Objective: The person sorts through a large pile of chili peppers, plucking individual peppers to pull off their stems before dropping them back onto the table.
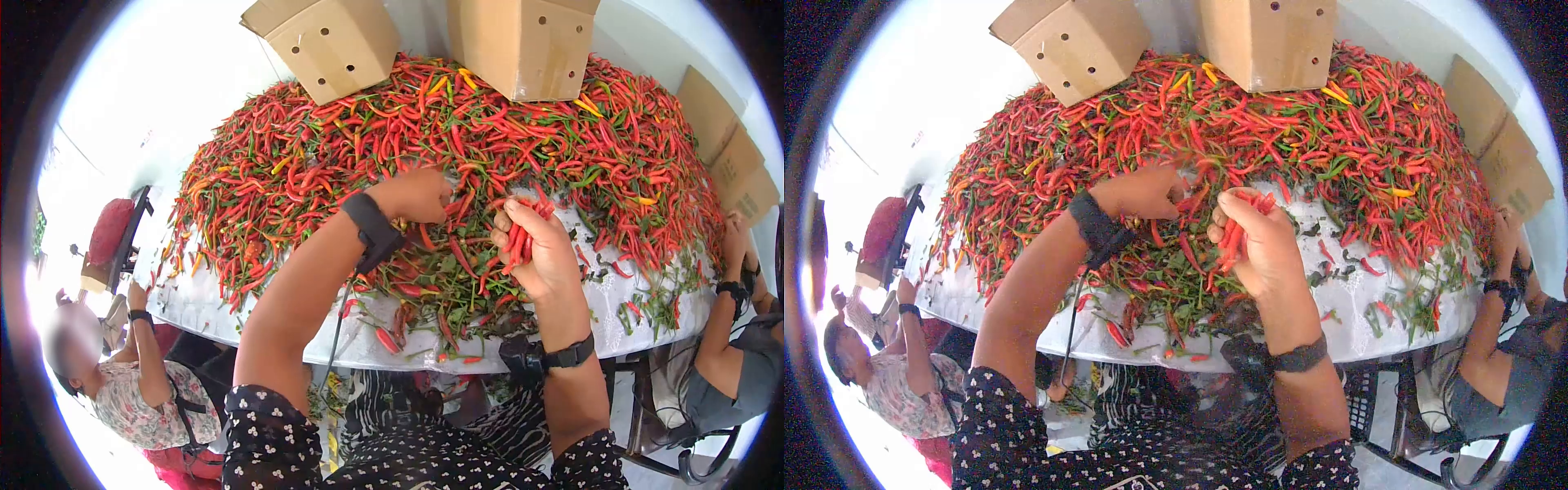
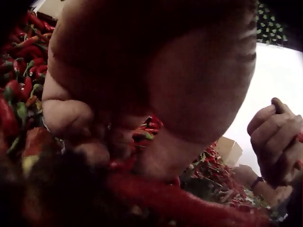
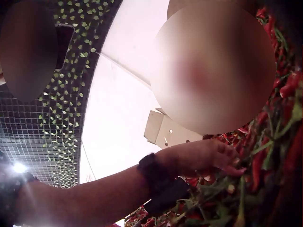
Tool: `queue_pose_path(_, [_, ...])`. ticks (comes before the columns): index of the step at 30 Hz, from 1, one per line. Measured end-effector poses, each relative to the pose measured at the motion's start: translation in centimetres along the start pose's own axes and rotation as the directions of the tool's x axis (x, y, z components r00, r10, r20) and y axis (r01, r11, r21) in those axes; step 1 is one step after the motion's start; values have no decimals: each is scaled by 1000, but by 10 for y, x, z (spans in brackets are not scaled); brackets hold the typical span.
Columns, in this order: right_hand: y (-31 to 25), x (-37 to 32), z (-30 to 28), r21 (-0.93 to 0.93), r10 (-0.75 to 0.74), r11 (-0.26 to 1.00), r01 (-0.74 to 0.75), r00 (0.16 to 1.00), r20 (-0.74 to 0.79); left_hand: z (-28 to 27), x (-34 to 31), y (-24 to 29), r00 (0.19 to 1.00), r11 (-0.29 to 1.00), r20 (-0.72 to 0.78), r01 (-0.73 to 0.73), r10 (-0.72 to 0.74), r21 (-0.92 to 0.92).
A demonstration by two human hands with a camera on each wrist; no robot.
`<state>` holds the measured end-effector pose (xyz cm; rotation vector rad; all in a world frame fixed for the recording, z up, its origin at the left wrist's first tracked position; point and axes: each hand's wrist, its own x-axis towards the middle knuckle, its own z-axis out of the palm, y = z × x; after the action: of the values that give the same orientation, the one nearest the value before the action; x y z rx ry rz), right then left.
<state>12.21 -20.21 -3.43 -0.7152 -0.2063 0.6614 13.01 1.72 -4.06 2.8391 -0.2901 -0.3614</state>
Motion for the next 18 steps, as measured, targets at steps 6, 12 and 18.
queue_pose_path(6, [1,-2,2,-19,-14,1000,14,1000,6,-5,-36,11,962,827,-271,-183,38,-532])
queue_pose_path(12, [9,-4,9,-141,-13,990,15,1000,16,-1,-66,41,942,516,-316,-215,-114,-829])
queue_pose_path(18, [8,-8,17,-246,38,969,-37,999,2,9,-69,62,943,331,-326,-288,-66,-899])
